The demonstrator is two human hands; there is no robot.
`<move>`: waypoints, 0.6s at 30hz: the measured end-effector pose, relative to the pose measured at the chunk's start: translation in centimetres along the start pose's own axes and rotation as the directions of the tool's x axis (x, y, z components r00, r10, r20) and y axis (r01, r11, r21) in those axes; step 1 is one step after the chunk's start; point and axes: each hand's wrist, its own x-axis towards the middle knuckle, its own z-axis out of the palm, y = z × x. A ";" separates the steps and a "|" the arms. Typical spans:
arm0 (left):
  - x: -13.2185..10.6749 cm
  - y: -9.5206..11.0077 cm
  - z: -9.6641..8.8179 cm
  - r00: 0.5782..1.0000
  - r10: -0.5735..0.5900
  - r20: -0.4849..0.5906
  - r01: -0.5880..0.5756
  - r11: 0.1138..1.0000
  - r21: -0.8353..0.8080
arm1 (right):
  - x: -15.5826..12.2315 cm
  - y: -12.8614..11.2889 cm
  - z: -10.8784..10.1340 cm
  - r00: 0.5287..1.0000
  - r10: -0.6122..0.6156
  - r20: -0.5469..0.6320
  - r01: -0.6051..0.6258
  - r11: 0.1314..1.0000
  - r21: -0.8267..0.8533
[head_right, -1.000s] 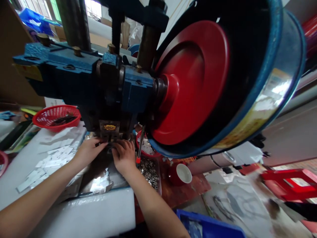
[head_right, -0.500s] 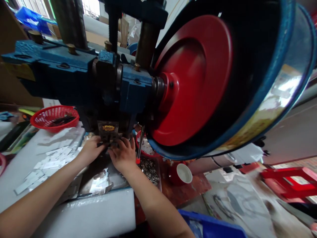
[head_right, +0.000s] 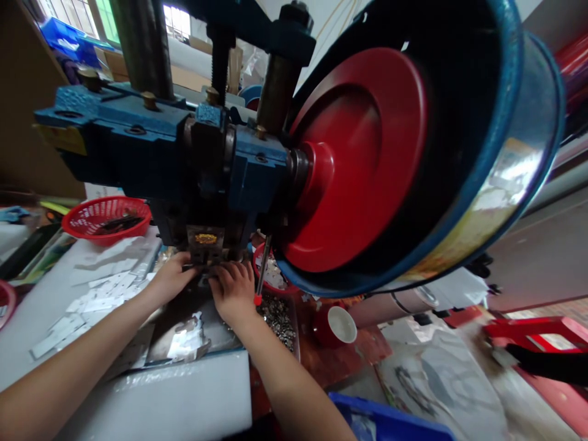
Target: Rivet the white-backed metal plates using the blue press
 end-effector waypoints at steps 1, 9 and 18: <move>-0.2 0.0 -0.4 1.000 0.002 -0.009 -0.002 1.000 0.003 | -0.4 0.3 -0.1 0.998 0.050 -0.021 -0.049 0.996 0.070; -5.0 -2.5 -6.5 0.993 -0.068 -0.091 0.075 0.994 0.081 | -6.4 1.9 -2.9 0.819 0.571 0.054 -0.432 0.551 0.714; -10.1 -5.2 -11.4 0.954 -0.197 -0.226 0.243 0.949 0.200 | -6.8 2.6 -2.1 0.801 0.592 0.085 -0.411 0.441 0.798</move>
